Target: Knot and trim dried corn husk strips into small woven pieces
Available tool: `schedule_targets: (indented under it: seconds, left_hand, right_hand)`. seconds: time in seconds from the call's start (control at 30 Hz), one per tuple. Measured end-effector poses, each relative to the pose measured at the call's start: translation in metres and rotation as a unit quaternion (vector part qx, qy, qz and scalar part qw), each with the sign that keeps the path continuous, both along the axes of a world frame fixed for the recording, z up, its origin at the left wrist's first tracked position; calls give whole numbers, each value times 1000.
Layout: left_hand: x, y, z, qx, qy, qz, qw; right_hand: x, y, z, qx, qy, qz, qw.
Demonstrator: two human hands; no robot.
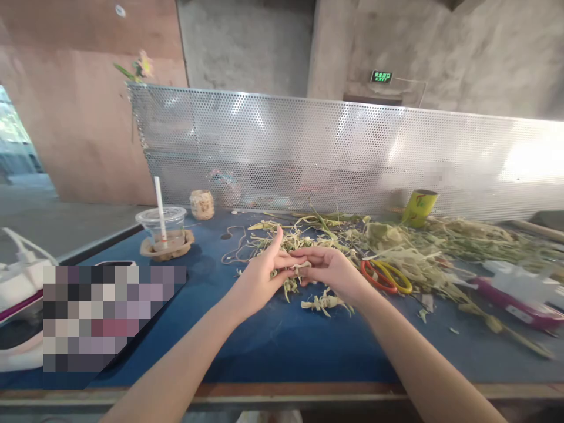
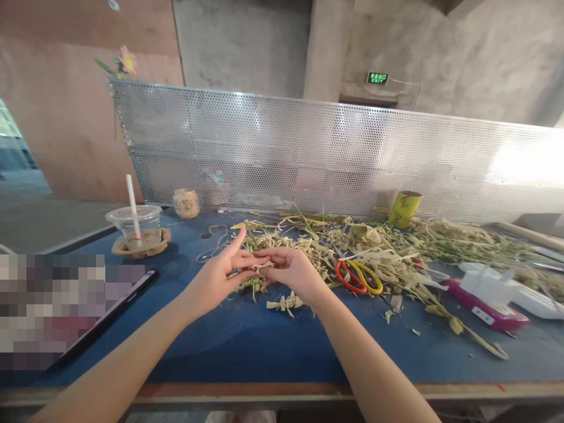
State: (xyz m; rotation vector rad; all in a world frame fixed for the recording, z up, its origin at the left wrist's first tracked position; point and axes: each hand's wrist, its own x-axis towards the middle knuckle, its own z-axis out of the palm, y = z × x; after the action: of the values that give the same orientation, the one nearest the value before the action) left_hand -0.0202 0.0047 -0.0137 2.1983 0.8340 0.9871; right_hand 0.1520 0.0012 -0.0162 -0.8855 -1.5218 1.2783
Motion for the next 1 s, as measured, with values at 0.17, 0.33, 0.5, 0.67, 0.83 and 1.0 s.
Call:
schedule_targets:
  seconds: [0.17,0.33,0.5,0.67,0.83,1.0]
  left_hand:
    - [2,0,-2,14,23,-1,1000]
    - [3,-2,-1,30,-4,37,999]
    - [6,-5,-1,3,-108,92,990]
    - [10,-9,-3,49,-147,118,981]
    - [12,-11,-6,67,-136,125,981]
    - [14,-13,-5,71,-117,136,981]
  right_hand:
    - [2,3,-2,-14,-5,-5,1000]
    - [4,3,-1,-8,6,-2,1000]
    - [-1,3,-2,-11,60,-31,998]
    - [-6,3,-4,-35,126,-47,990]
    - [-4,1,-2,-72,156,-26,985]
    - [-5,0,0,-77,155,-24,985]
